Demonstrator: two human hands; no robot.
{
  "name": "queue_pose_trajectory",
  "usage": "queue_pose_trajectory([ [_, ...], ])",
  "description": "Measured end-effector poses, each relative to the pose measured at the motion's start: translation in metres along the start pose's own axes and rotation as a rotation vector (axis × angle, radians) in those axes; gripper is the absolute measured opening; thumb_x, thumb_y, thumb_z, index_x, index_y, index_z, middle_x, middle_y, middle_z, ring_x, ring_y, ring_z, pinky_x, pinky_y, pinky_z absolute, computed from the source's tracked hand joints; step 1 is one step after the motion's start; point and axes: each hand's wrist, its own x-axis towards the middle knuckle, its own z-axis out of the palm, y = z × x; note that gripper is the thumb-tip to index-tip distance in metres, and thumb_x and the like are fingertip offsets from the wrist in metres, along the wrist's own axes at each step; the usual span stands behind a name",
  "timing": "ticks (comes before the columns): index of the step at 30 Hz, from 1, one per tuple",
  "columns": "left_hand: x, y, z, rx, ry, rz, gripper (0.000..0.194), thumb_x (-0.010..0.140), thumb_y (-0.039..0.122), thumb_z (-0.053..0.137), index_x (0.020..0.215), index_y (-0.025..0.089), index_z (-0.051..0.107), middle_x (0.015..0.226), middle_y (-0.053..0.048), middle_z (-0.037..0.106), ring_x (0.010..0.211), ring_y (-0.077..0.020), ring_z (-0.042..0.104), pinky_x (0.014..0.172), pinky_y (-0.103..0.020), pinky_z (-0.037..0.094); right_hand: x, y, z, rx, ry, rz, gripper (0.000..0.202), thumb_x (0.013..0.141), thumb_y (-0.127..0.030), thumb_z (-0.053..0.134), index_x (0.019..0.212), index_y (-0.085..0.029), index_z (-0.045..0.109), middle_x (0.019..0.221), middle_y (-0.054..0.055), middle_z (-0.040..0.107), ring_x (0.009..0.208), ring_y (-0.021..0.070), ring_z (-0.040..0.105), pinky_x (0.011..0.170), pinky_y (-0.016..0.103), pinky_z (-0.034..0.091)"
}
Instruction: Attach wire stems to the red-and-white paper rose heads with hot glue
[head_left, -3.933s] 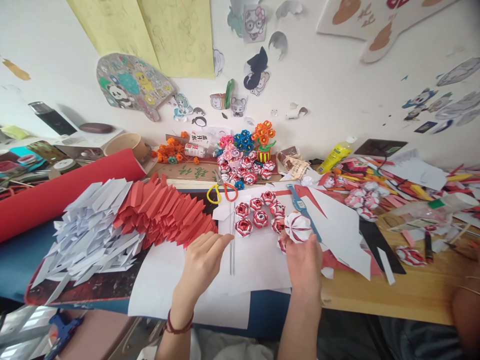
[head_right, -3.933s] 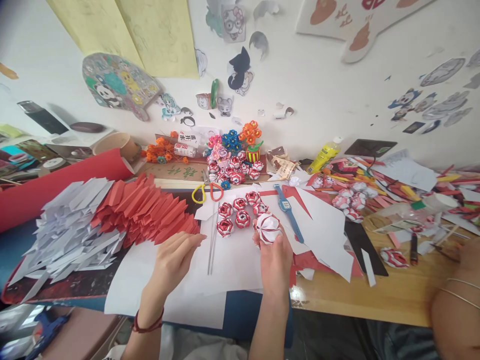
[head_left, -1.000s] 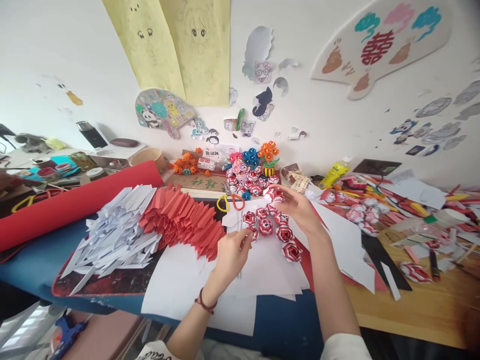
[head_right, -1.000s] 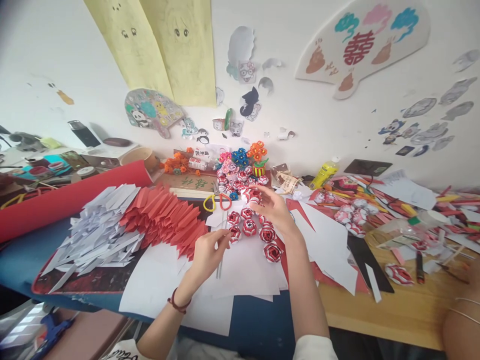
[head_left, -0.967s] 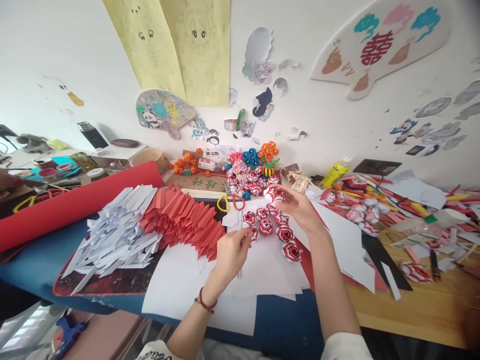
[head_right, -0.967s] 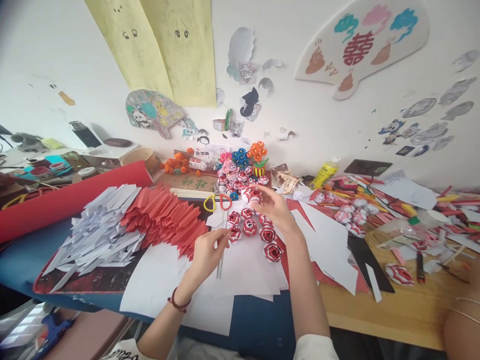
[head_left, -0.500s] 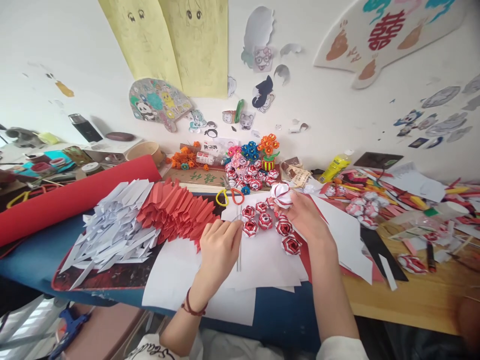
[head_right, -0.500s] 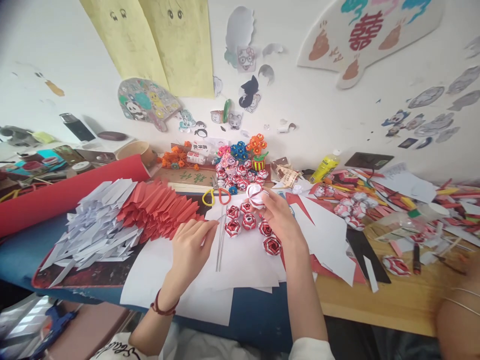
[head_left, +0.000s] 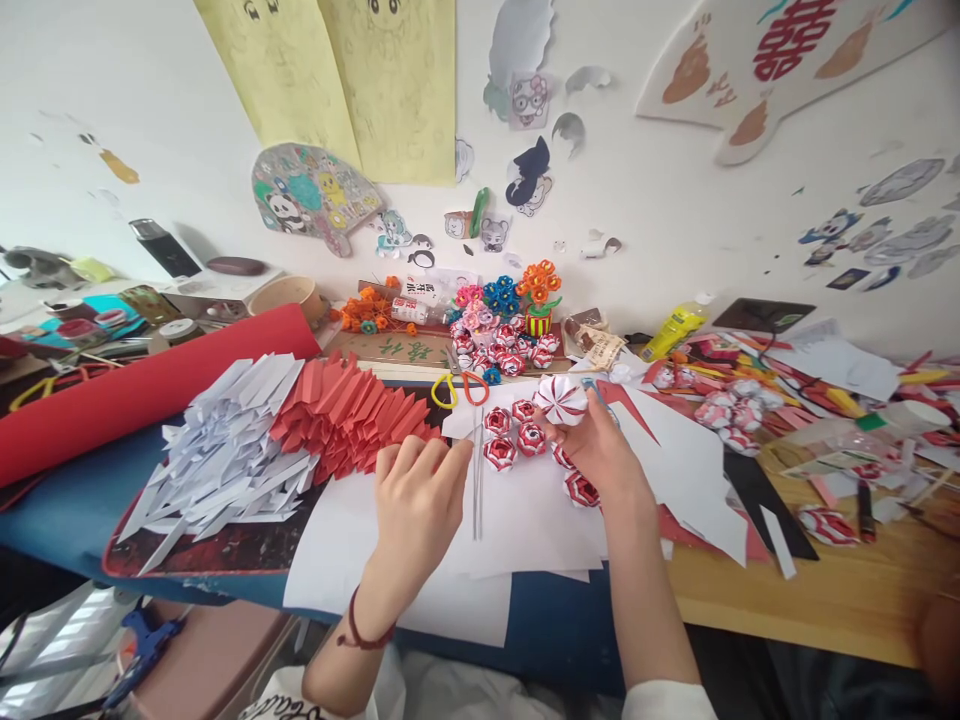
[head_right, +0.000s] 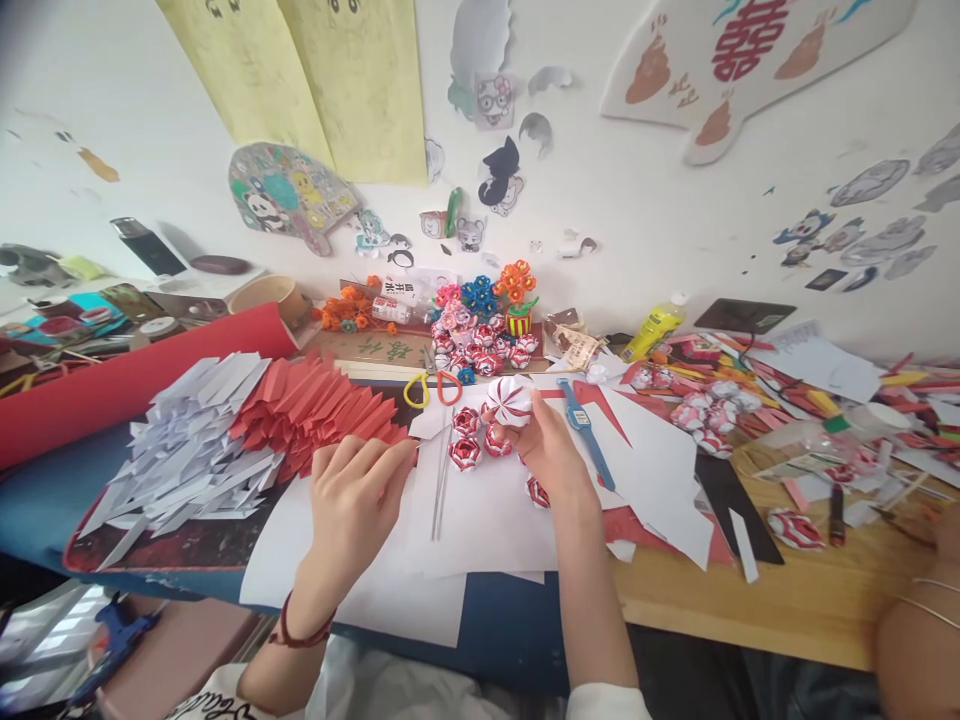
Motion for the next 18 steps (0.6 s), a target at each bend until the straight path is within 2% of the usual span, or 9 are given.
queue_pose_trajectory([
  [3, -0.006, -0.002, 0.003, -0.125, -0.019, -0.041, 0.016, 0.098, 0.019, 0.056, 0.096, 0.019, 0.072, 0.068, -0.002, 0.065, 0.07, -0.0191, 0.051, 0.071, -0.035, 0.031, -0.007, 0.006, -0.002, 0.02, -0.002, 0.048, 0.045, 0.088, -0.066, 0.054, 0.1, -0.024, 0.065, 0.083, 0.005, 0.073, 0.062, 0.0178, 0.063, 0.055, 0.03, 0.05],
  [5, -0.012, -0.003, 0.006, -0.303, -0.06, -0.133, 0.017, 0.099, 0.022, 0.055, 0.098, 0.019, 0.072, 0.07, -0.002, 0.066, 0.07, -0.0179, 0.052, 0.07, -0.033, 0.032, -0.016, 0.014, -0.004, 0.047, -0.009, 0.078, 0.049, 0.09, -0.067, 0.051, 0.099, -0.021, 0.065, 0.078, 0.006, 0.073, 0.057, 0.016, 0.062, 0.054, 0.028, 0.049],
  [9, -0.025, -0.001, 0.017, -0.876, -0.313, -0.441, 0.023, 0.101, 0.031, 0.05, 0.102, 0.017, 0.069, 0.065, 0.001, 0.062, 0.062, -0.0133, 0.055, 0.064, -0.026, 0.039, -0.039, 0.035, -0.004, 0.074, -0.022, 0.158, 0.05, 0.092, -0.066, 0.048, 0.093, -0.018, 0.066, 0.075, 0.007, 0.072, 0.055, 0.0153, 0.063, 0.051, 0.026, 0.047],
  [11, -0.031, 0.005, 0.028, -1.059, -0.395, -0.536, 0.028, 0.103, 0.035, 0.045, 0.104, 0.017, 0.066, 0.065, 0.002, 0.06, 0.059, -0.0119, 0.051, 0.06, -0.024, 0.038, -0.05, 0.046, -0.001, 0.077, -0.003, 0.205, 0.051, 0.091, -0.066, 0.049, 0.089, -0.018, 0.065, 0.072, 0.007, 0.071, 0.053, 0.0153, 0.063, 0.048, 0.025, 0.045],
  [13, -0.035, 0.015, 0.042, -1.105, -0.38, -0.571, 0.03, 0.103, 0.036, 0.041, 0.109, 0.016, 0.063, 0.062, 0.005, 0.05, 0.056, -0.0108, 0.044, 0.057, -0.023, 0.034, -0.057, 0.054, 0.004, 0.081, 0.041, 0.246, 0.052, 0.089, -0.068, 0.052, 0.086, -0.018, 0.064, 0.067, 0.006, 0.07, 0.049, 0.0148, 0.062, 0.045, 0.024, 0.043],
  [15, -0.038, 0.027, 0.054, -1.049, -0.387, -0.578, 0.029, 0.103, 0.034, 0.041, 0.114, 0.016, 0.061, 0.063, 0.007, 0.042, 0.054, -0.0101, 0.036, 0.053, -0.022, 0.028, -0.063, 0.062, 0.007, 0.084, 0.09, 0.281, 0.056, 0.086, -0.072, 0.053, 0.084, -0.018, 0.064, 0.063, 0.005, 0.068, 0.047, 0.0148, 0.06, 0.044, 0.024, 0.042],
  [18, -0.038, 0.043, 0.067, -0.965, -0.416, -0.512, 0.037, 0.095, 0.033, 0.058, 0.127, 0.016, 0.055, 0.063, 0.009, 0.038, 0.056, -0.0101, 0.037, 0.056, -0.022, 0.03, -0.069, 0.07, 0.009, 0.057, 0.156, 0.319, 0.062, 0.081, -0.079, 0.051, 0.081, -0.018, 0.064, 0.056, 0.004, 0.065, 0.044, 0.0163, 0.059, 0.041, 0.026, 0.041],
])
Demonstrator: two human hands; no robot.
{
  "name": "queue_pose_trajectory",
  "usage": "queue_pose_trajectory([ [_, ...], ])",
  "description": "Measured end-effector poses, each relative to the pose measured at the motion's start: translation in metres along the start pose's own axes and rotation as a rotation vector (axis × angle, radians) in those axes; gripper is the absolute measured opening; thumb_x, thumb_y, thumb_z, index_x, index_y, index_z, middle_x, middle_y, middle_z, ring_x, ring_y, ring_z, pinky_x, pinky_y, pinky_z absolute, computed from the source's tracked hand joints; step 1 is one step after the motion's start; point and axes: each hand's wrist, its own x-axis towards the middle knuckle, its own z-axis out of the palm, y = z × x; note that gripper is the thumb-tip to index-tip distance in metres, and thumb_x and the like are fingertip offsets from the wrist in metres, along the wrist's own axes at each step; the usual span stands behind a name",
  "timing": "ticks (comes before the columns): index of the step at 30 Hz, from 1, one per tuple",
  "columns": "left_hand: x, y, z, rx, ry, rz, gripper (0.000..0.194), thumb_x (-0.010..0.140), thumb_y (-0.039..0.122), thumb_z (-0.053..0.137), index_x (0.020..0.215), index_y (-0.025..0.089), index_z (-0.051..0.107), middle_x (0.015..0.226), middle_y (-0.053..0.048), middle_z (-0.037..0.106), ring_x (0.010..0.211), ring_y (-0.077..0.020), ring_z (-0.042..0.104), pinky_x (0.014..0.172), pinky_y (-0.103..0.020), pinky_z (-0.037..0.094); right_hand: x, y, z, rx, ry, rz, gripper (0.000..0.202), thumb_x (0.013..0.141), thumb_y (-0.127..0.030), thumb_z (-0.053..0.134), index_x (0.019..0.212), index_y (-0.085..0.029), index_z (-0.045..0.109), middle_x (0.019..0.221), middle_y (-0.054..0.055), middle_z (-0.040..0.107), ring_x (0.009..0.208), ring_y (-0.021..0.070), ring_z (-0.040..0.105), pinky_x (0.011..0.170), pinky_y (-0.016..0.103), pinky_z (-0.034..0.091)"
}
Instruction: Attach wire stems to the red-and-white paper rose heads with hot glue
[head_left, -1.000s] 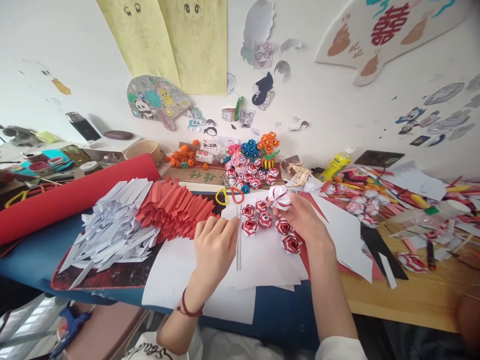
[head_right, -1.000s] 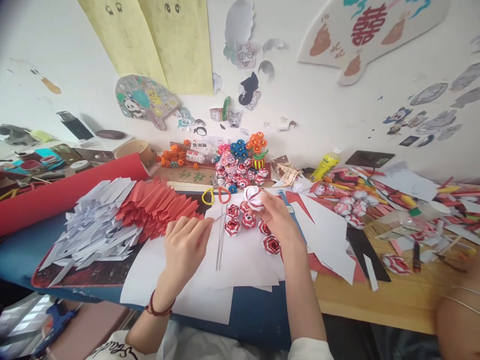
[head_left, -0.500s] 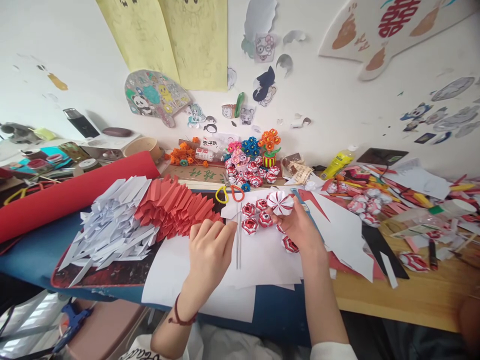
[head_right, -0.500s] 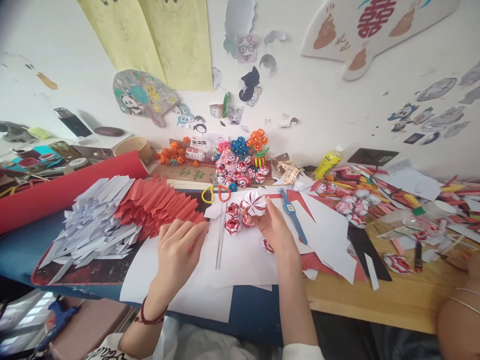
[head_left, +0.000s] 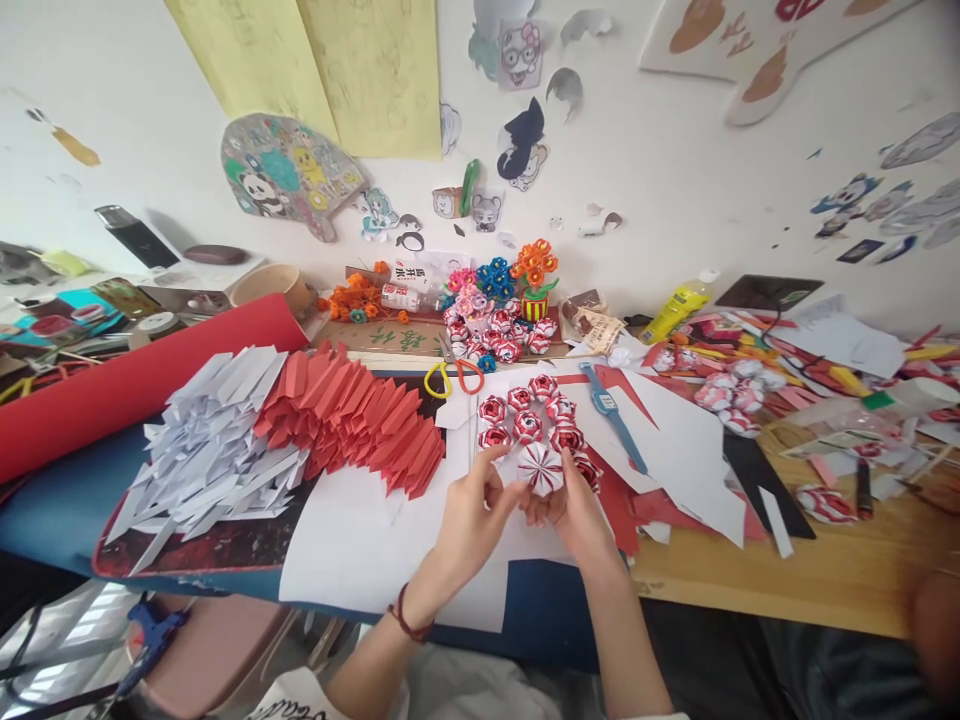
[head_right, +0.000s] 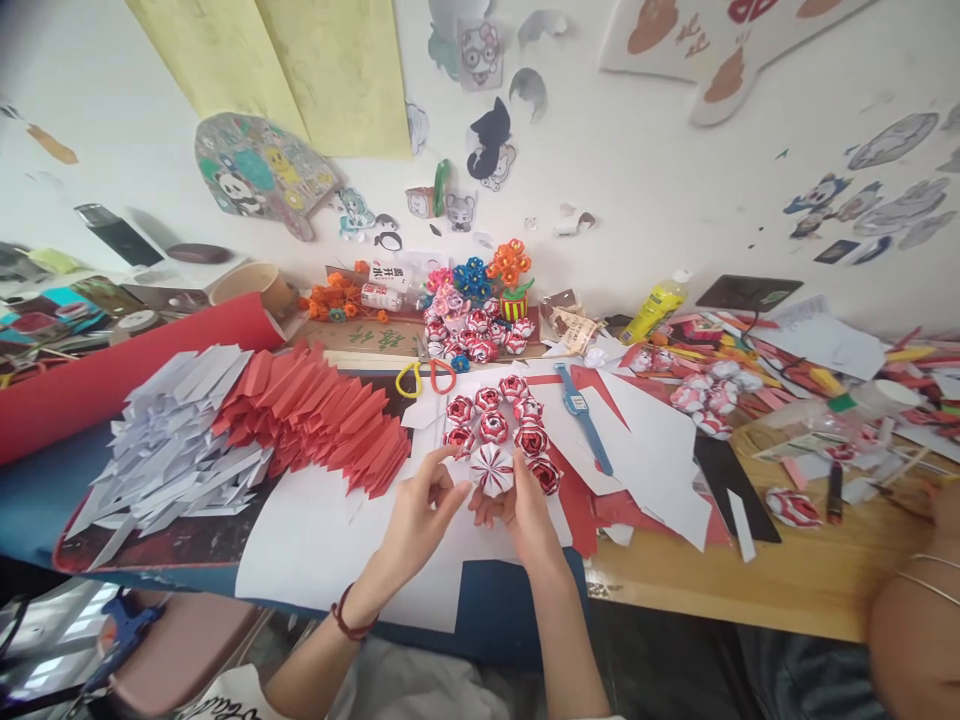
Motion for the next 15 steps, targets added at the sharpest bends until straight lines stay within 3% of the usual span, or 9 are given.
queue_pose_trajectory([
  [2, 0.002, 0.001, 0.01, 0.055, -0.039, -0.003, 0.049, 0.087, 0.032, 0.07, 0.131, 0.016, 0.055, 0.063, 0.01, 0.037, 0.057, -0.0103, 0.04, 0.058, -0.022, 0.032, -0.001, 0.005, -0.003, -0.033, 0.034, 0.015, 0.066, 0.08, -0.082, 0.048, 0.079, -0.018, 0.065, 0.05, 0.004, 0.062, 0.042, 0.0185, 0.058, 0.04, 0.028, 0.041],
  [5, 0.004, 0.002, 0.019, 0.1, -0.07, -0.024, 0.049, 0.083, 0.032, 0.074, 0.126, 0.016, 0.06, 0.062, 0.01, 0.036, 0.055, -0.0103, 0.04, 0.058, -0.022, 0.032, -0.005, 0.009, -0.01, -0.068, 0.055, 0.016, 0.069, 0.083, -0.082, 0.042, 0.085, -0.018, 0.068, 0.051, 0.006, 0.063, 0.045, 0.0221, 0.061, 0.042, 0.032, 0.044],
  [8, 0.004, 0.0, 0.022, 0.138, -0.059, -0.012, 0.045, 0.084, 0.037, 0.073, 0.123, 0.016, 0.061, 0.061, 0.01, 0.035, 0.055, -0.0108, 0.04, 0.057, -0.022, 0.032, -0.017, 0.009, -0.016, -0.198, 0.14, -0.033, 0.072, 0.086, -0.08, 0.038, 0.108, -0.018, 0.068, 0.059, 0.007, 0.068, 0.049, 0.0241, 0.064, 0.045, 0.035, 0.048],
  [12, 0.003, -0.01, 0.02, 0.214, -0.055, -0.01, 0.045, 0.086, 0.042, 0.07, 0.122, 0.017, 0.061, 0.06, 0.01, 0.036, 0.054, -0.011, 0.041, 0.057, -0.022, 0.031, -0.041, 0.014, -0.024, -0.853, 0.426, -0.339, 0.057, 0.095, -0.061, 0.046, 0.135, -0.022, 0.057, 0.087, 0.008, 0.074, 0.064, 0.0224, 0.068, 0.064, 0.037, 0.057],
  [15, 0.004, -0.018, 0.02, 0.254, -0.087, -0.028, 0.045, 0.088, 0.041, 0.068, 0.125, 0.016, 0.06, 0.06, 0.01, 0.037, 0.054, -0.0113, 0.042, 0.058, -0.022, 0.032, -0.046, 0.027, -0.029, -1.15, 0.414, -0.646, 0.051, 0.096, -0.045, 0.053, 0.142, -0.024, 0.051, 0.12, 0.013, 0.068, 0.098, 0.0266, 0.069, 0.084, 0.042, 0.059],
])
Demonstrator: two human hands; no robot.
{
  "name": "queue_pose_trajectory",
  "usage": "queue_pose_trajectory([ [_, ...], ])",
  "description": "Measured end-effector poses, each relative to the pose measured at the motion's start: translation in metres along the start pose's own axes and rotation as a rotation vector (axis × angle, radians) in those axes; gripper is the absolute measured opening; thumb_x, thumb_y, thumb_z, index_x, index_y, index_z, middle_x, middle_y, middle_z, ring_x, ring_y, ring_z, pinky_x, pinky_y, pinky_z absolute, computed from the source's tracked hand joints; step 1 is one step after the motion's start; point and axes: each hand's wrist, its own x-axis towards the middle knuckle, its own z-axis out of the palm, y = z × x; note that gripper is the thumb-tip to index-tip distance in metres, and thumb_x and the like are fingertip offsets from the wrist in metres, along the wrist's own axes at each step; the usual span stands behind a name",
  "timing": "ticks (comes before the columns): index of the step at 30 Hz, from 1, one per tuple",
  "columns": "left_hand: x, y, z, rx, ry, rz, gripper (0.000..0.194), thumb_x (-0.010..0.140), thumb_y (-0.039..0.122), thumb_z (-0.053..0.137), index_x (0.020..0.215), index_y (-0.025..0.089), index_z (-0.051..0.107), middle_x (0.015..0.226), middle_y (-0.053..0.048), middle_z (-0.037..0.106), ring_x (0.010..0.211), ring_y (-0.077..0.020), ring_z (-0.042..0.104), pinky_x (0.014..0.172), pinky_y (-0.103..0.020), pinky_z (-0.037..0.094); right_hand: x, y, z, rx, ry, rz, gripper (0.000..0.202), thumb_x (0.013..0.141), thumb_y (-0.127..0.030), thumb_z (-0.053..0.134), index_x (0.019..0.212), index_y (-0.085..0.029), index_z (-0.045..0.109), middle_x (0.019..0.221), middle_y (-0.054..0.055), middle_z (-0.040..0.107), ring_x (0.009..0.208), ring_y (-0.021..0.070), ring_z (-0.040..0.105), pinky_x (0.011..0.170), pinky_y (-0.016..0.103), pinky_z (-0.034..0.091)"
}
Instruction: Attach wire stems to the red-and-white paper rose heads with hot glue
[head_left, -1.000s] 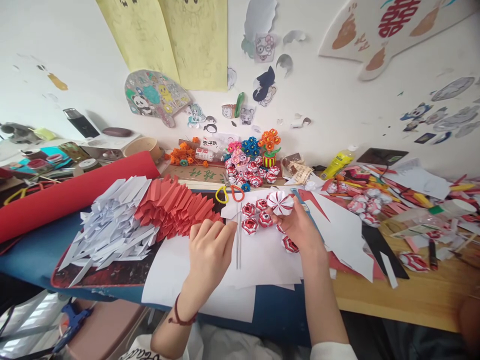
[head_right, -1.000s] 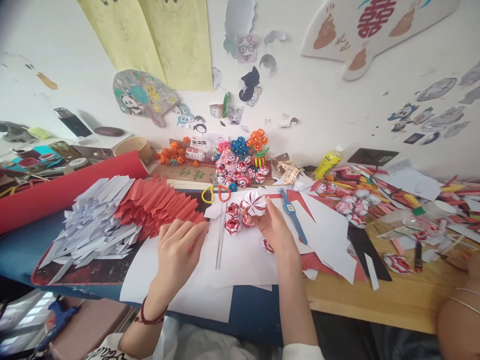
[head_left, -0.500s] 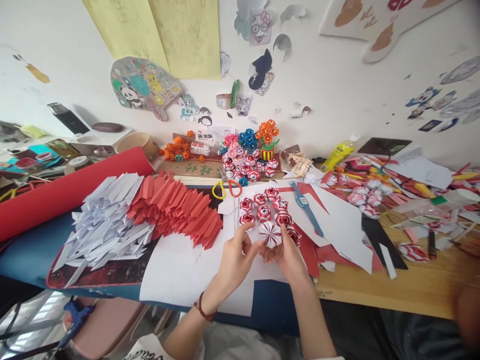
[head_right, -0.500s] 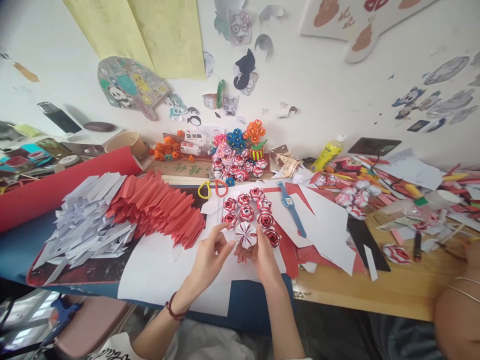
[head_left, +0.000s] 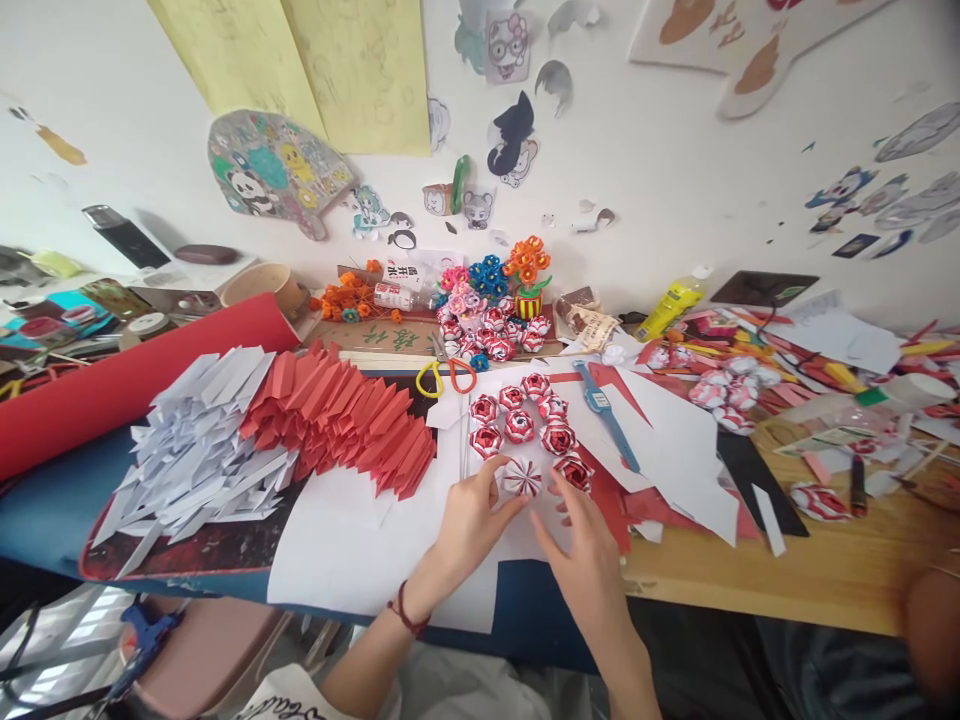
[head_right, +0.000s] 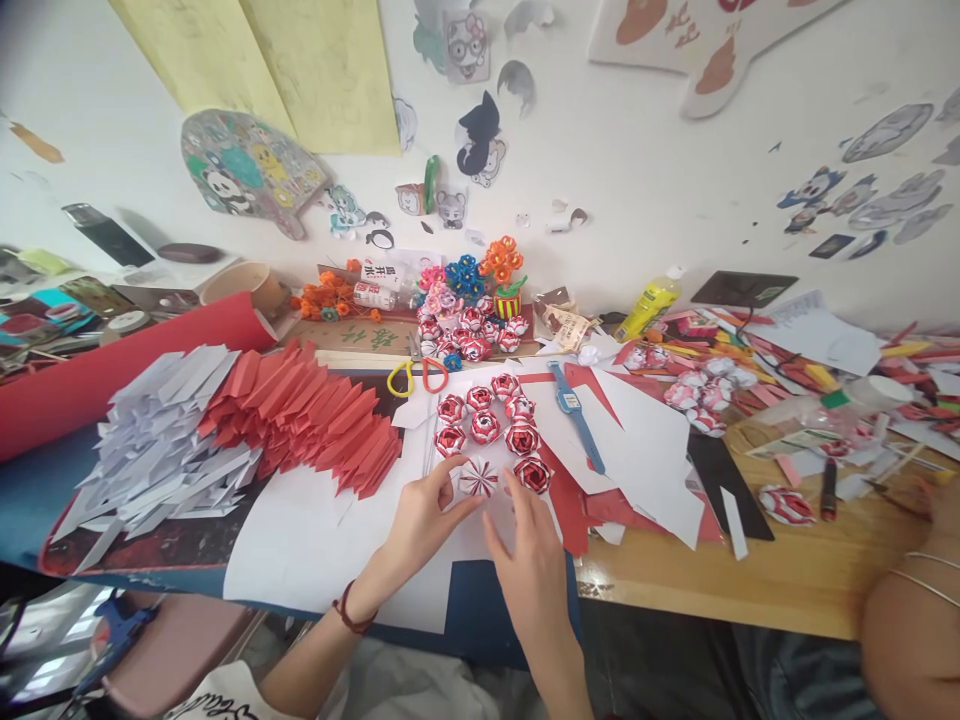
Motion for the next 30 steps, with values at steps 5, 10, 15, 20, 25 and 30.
queue_pose_trajectory([
  [5, 0.0, -0.004, 0.004, 0.036, -0.03, -0.028, 0.045, 0.093, 0.035, 0.06, 0.134, 0.016, 0.057, 0.059, 0.007, 0.046, 0.055, -0.0132, 0.047, 0.059, -0.023, 0.035, 0.002, 0.011, 0.029, -0.067, 0.0, -0.121, 0.057, 0.094, -0.038, 0.059, 0.147, -0.023, 0.042, 0.128, 0.015, 0.061, 0.12, 0.0304, 0.059, 0.096, 0.048, 0.055],
  [10, -0.009, 0.002, -0.012, -0.06, 0.004, -0.047, 0.04, 0.1, 0.032, 0.044, 0.136, 0.017, 0.056, 0.069, 0.002, 0.057, 0.057, -0.0132, 0.048, 0.061, -0.024, 0.037, 0.005, 0.01, 0.04, -0.085, 0.077, -0.133, 0.051, 0.095, -0.036, 0.059, 0.143, -0.021, 0.047, 0.12, 0.014, 0.065, 0.112, 0.0297, 0.06, 0.094, 0.048, 0.054],
  [15, -0.02, 0.002, -0.032, -0.356, -0.093, -0.087, 0.034, 0.101, 0.032, 0.041, 0.12, 0.016, 0.065, 0.059, 0.005, 0.049, 0.055, -0.011, 0.044, 0.058, -0.022, 0.035, 0.0, 0.0, 0.023, -0.112, 0.195, -0.213, 0.06, 0.092, -0.028, 0.065, 0.148, -0.025, 0.043, 0.108, 0.011, 0.068, 0.098, 0.0267, 0.064, 0.083, 0.04, 0.055],
  [20, -0.03, 0.007, -0.028, -0.67, -0.362, -0.238, 0.042, 0.098, 0.047, 0.046, 0.116, 0.012, 0.062, 0.052, 0.004, 0.057, 0.038, -0.0086, 0.043, 0.041, -0.02, 0.035, -0.001, -0.008, 0.014, -0.232, 0.185, -0.577, 0.066, 0.088, -0.006, 0.065, 0.147, -0.031, 0.048, 0.104, 0.008, 0.072, 0.084, 0.0217, 0.065, 0.076, 0.036, 0.052],
  [25, -0.034, 0.014, -0.029, -0.809, -0.461, -0.301, 0.053, 0.094, 0.057, 0.052, 0.118, 0.01, 0.058, 0.052, 0.001, 0.062, 0.036, -0.0115, 0.053, 0.038, -0.02, 0.04, 0.005, -0.008, 0.016, -0.227, 0.137, -0.723, 0.065, 0.089, -0.007, 0.064, 0.15, -0.022, 0.045, 0.103, 0.01, 0.075, 0.084, 0.0237, 0.068, 0.075, 0.039, 0.055],
  [30, -0.041, 0.018, -0.045, -0.808, -0.513, -0.204, 0.057, 0.099, 0.057, 0.042, 0.117, 0.009, 0.067, 0.065, -0.008, 0.071, 0.047, -0.0128, 0.06, 0.048, -0.023, 0.045, 0.013, -0.004, 0.006, -0.118, 0.146, -0.784, 0.062, 0.088, -0.004, 0.064, 0.146, -0.02, 0.05, 0.103, 0.01, 0.077, 0.091, 0.0247, 0.072, 0.079, 0.038, 0.059],
])
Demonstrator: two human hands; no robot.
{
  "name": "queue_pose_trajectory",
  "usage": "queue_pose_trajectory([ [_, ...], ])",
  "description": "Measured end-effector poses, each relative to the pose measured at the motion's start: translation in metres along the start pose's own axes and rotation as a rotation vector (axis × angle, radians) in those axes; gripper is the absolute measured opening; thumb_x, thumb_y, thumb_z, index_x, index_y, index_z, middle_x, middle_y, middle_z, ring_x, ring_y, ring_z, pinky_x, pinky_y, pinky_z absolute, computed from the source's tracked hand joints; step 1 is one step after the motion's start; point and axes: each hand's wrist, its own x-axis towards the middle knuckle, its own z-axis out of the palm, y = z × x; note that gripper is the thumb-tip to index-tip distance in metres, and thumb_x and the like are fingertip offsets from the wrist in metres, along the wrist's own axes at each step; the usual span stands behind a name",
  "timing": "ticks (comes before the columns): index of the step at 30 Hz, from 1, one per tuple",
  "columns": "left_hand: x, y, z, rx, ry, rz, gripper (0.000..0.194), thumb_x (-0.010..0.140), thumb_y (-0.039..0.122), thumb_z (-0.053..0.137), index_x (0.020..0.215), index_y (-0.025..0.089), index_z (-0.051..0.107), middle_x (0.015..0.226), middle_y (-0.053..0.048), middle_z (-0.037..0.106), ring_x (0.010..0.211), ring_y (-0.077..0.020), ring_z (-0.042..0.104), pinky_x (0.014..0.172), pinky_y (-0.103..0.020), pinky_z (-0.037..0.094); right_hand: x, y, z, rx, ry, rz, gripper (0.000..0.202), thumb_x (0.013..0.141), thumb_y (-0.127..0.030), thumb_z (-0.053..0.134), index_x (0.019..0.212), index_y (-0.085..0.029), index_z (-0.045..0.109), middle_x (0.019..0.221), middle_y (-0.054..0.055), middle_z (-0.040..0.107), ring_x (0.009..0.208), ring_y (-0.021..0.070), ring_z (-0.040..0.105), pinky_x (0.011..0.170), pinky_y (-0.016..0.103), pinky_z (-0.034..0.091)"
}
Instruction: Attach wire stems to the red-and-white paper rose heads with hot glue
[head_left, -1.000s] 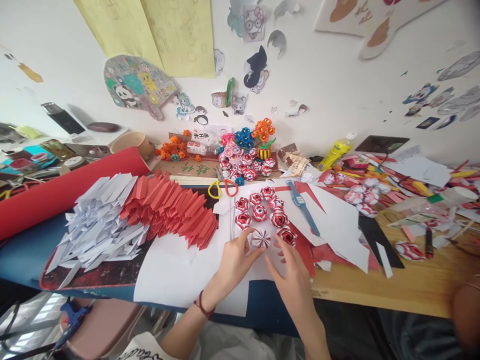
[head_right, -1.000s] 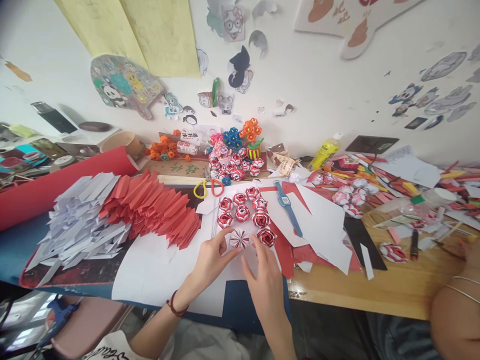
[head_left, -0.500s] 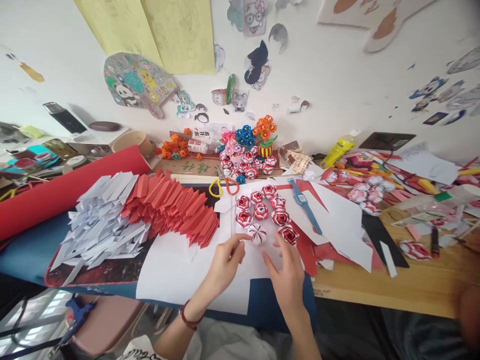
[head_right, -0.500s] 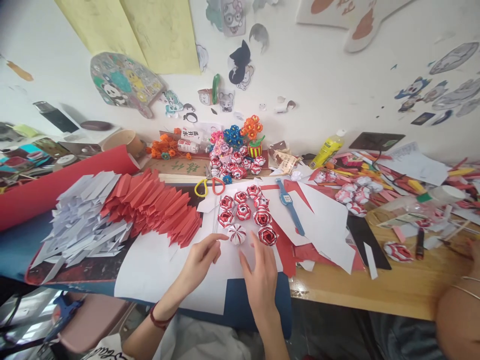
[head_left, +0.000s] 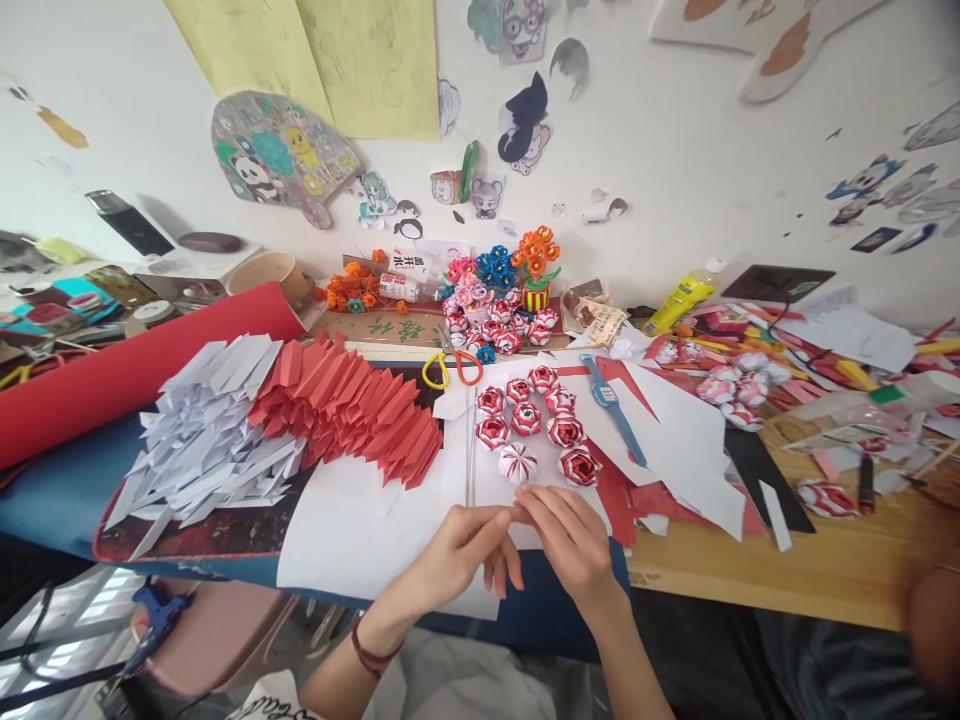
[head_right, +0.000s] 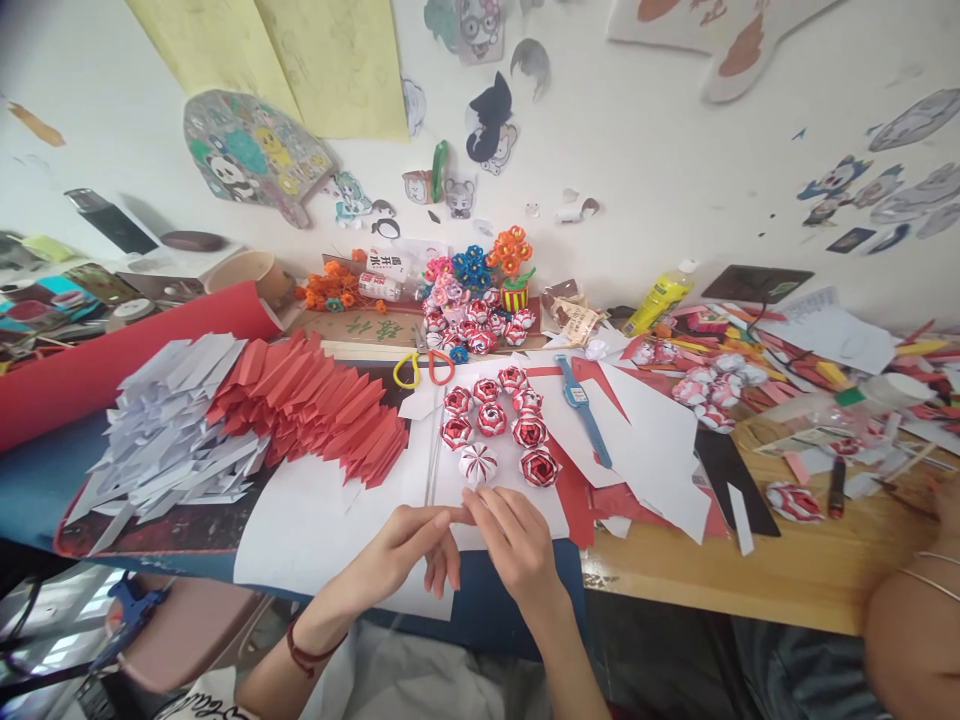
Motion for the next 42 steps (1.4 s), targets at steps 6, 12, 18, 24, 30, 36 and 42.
queue_pose_trajectory([
  [6, -0.009, -0.002, -0.006, 0.135, 0.099, 0.101, 0.052, 0.102, 0.051, 0.041, 0.105, 0.011, 0.074, 0.071, -0.009, 0.072, 0.056, -0.0128, 0.061, 0.056, -0.023, 0.045, 0.015, 0.012, -0.018, 0.153, 0.212, 0.264, 0.04, 0.085, -0.003, 0.066, 0.116, -0.028, 0.072, 0.093, 0.005, 0.077, 0.084, 0.0217, 0.072, 0.077, 0.037, 0.058],
  [12, -0.011, -0.01, -0.019, 0.232, 0.237, 0.122, 0.049, 0.102, 0.048, 0.042, 0.097, 0.012, 0.073, 0.067, -0.006, 0.069, 0.056, -0.0121, 0.058, 0.056, -0.023, 0.044, 0.037, 0.028, -0.029, 0.388, 0.244, 0.81, 0.008, 0.087, -0.028, 0.071, 0.089, -0.023, 0.077, 0.083, 0.005, 0.075, 0.075, 0.022, 0.069, 0.07, 0.035, 0.055],
  [18, -0.015, -0.017, -0.021, 0.28, 0.306, 0.128, 0.049, 0.102, 0.049, 0.041, 0.096, 0.013, 0.073, 0.066, -0.005, 0.069, 0.056, -0.0134, 0.057, 0.058, -0.024, 0.047, 0.058, 0.025, -0.021, 0.505, 0.12, 0.874, 0.016, 0.088, -0.038, 0.07, 0.085, -0.023, 0.076, 0.079, 0.004, 0.075, 0.072, 0.0214, 0.07, 0.065, 0.032, 0.055],
  [24, -0.018, -0.022, -0.03, 0.216, 0.454, 0.183, 0.056, 0.101, 0.055, 0.038, 0.097, 0.011, 0.072, 0.06, -0.004, 0.067, 0.051, -0.0124, 0.055, 0.053, -0.023, 0.043, 0.075, 0.004, 0.01, 0.348, -0.042, 0.179, 0.018, 0.093, -0.017, 0.062, 0.1, -0.025, 0.076, 0.082, 0.002, 0.077, 0.077, 0.0187, 0.068, 0.071, 0.034, 0.054],
  [30, -0.02, -0.023, -0.035, 0.186, 0.457, 0.156, 0.054, 0.098, 0.058, 0.044, 0.09, 0.011, 0.069, 0.055, -0.003, 0.063, 0.042, -0.0099, 0.051, 0.044, -0.02, 0.039, 0.076, -0.007, 0.052, -0.013, -0.1, -0.17, 0.03, 0.095, -0.009, 0.052, 0.113, -0.022, 0.073, 0.096, 0.005, 0.078, 0.09, 0.0208, 0.07, 0.075, 0.035, 0.053],
  [36, -0.005, -0.026, -0.037, 0.554, 0.58, 0.084, 0.037, 0.098, 0.04, 0.045, 0.079, 0.015, 0.064, 0.05, 0.001, 0.061, 0.04, -0.0103, 0.05, 0.046, -0.021, 0.039, 0.07, -0.007, 0.062, -0.047, -0.109, -0.145, 0.04, 0.094, -0.004, 0.05, 0.127, -0.02, 0.066, 0.107, 0.006, 0.077, 0.094, 0.0221, 0.067, 0.081, 0.036, 0.05],
  [42, 0.027, -0.025, -0.044, 0.849, 0.693, 0.092, 0.029, 0.095, 0.027, 0.049, 0.071, 0.018, 0.061, 0.054, -0.001, 0.059, 0.051, -0.0146, 0.054, 0.055, -0.026, 0.029, 0.036, -0.007, 0.045, 0.059, 0.065, 0.084, 0.059, 0.087, 0.003, 0.058, 0.139, -0.026, 0.058, 0.094, 0.004, 0.076, 0.082, 0.0185, 0.066, 0.076, 0.034, 0.051],
])
